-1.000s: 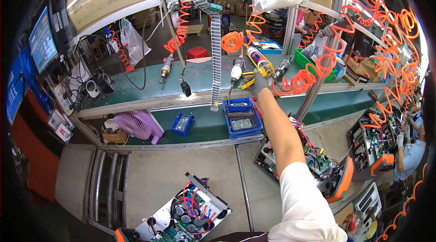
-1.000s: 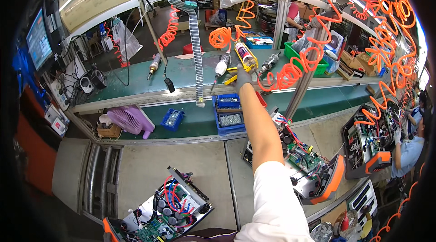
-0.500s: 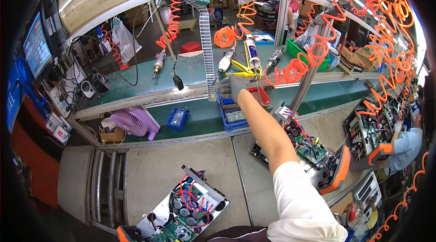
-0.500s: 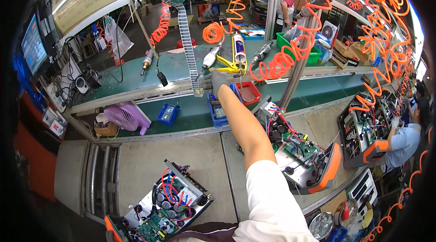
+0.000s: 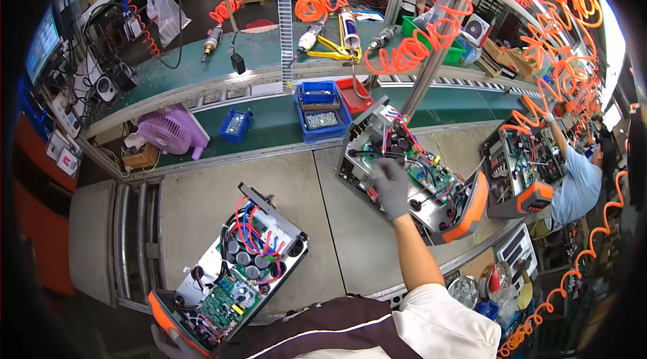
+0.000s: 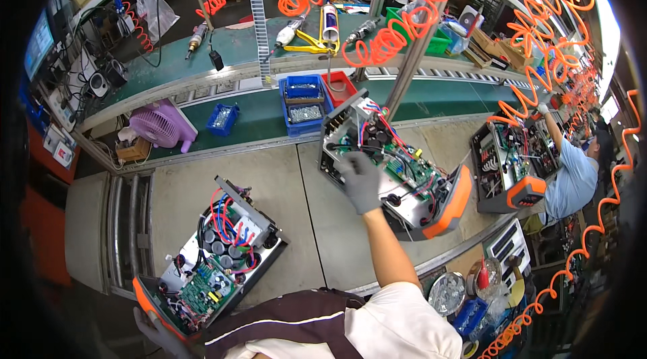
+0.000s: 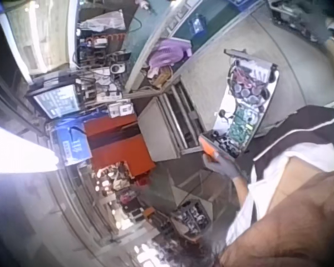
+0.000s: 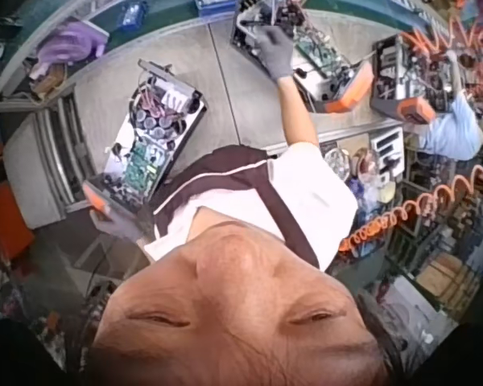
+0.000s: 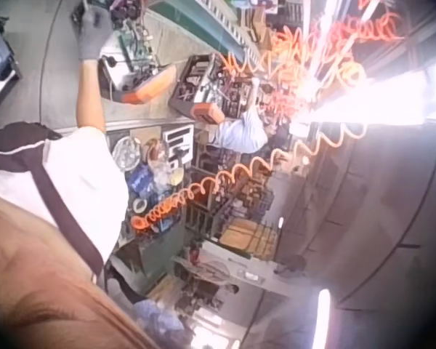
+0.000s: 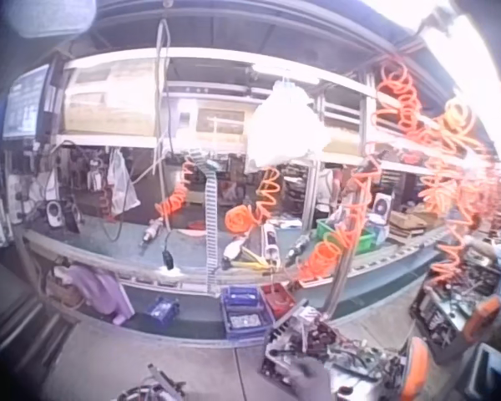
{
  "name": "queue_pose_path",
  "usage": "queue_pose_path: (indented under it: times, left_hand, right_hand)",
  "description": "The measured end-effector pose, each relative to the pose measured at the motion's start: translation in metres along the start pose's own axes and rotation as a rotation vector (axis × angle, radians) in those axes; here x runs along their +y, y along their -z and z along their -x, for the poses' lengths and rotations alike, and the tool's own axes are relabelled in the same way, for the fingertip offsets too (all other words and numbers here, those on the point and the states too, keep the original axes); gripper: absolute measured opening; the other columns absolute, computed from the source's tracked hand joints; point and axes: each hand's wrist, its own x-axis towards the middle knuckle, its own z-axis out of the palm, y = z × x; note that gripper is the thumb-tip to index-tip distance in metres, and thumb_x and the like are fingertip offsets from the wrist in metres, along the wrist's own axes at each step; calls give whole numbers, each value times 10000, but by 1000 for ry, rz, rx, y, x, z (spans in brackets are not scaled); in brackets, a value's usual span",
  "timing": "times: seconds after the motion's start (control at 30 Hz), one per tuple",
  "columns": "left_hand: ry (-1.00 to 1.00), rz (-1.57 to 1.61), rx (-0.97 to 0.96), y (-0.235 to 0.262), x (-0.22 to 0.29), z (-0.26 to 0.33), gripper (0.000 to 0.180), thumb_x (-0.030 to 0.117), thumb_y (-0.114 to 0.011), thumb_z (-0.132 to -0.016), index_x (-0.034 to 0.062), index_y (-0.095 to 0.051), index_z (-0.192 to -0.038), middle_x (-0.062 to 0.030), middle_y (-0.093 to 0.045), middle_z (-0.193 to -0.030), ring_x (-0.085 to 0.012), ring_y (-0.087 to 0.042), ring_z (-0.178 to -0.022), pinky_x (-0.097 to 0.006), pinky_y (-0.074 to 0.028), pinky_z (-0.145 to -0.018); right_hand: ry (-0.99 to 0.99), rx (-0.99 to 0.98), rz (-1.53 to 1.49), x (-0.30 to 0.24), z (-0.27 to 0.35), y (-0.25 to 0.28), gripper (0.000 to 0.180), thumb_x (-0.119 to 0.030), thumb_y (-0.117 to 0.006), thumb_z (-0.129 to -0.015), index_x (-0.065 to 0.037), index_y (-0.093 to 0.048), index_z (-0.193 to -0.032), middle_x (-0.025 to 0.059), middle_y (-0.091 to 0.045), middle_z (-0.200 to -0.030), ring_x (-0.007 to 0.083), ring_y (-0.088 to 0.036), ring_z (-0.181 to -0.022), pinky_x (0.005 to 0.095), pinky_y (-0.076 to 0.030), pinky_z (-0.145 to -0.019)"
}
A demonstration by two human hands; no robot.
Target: The person assembles an electronic device on a workbench, using a red glue bottle to apply adhesive to the circuit board and a caulking gun to apply sealant. The person handles the device casing and internal components throughout the process.
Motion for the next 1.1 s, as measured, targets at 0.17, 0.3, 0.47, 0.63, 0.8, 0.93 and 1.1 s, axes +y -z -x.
queue_pose_path:
  times: [0.17,0.3,0.47,0.63,0.8,0.93,1.1]
  left_hand:
    - [-13,169,99,-5,-39,-11,434,189,-547,-919,-27,-466,-1287,-159,-510,-1275,-281,-478,-1186,-390,-369,-1024]
    - [31,166,73,0,-12,0,439,217,-524,-946,-23,-448,-1306,-142,-497,-1290,-260,-489,-1161,-373,-370,-1016]
    - [142,213,192,-5,-13,-7,351,169,-510,-943,-33,-496,-1229,-123,-527,-1230,-216,-504,-1115,-333,-393,-982]
    - [358,855,311,-25,-115,15,241,244,-514,-951,30,-553,-1057,-26,-527,-957,-127,-500,-869,-298,-447,-781]
    - [327,733,361,-40,-75,56,339,387,-468,-980,65,-553,-1046,-3,-511,-903,-104,-472,-830,-290,-428,-766]
    - [293,643,341,-37,-82,59,399,383,-442,-995,36,-522,-1175,-85,-570,-1082,-170,-525,-1007,-326,-426,-899]
    - [178,520,358,-31,-76,56,394,382,-449,-995,49,-526,-1191,-98,-561,-1128,-171,-519,-1049,-324,-410,-937]
  right_hand:
    - [437,436,902,-2,11,109,161,-166,-685,-780,-78,-655,-912,113,-646,-901,292,-601,-863,386,-457,-777]
    - [258,227,546,19,36,131,169,-163,-663,-826,-19,-667,-914,111,-649,-870,232,-607,-810,322,-463,-705]
    - [-151,-359,-9,62,81,56,271,-244,-612,-895,9,-678,-965,48,-643,-816,123,-596,-755,262,-475,-701]
    - [-290,-703,-336,39,90,-69,551,-495,-497,-937,-19,-565,-1205,72,-630,-1071,165,-614,-904,327,-501,-820]
    - [-447,-506,-605,66,99,-132,355,-277,-404,-985,-26,-586,-1159,40,-619,-1008,92,-581,-813,261,-473,-700]
    - [-204,-432,-483,52,131,-128,389,-310,-400,-970,-40,-571,-1193,41,-611,-1032,149,-582,-933,307,-464,-857]
    - [-328,-405,-543,36,130,-125,407,-375,-421,-971,-61,-582,-1175,68,-641,-1064,159,-602,-944,306,-468,-846]
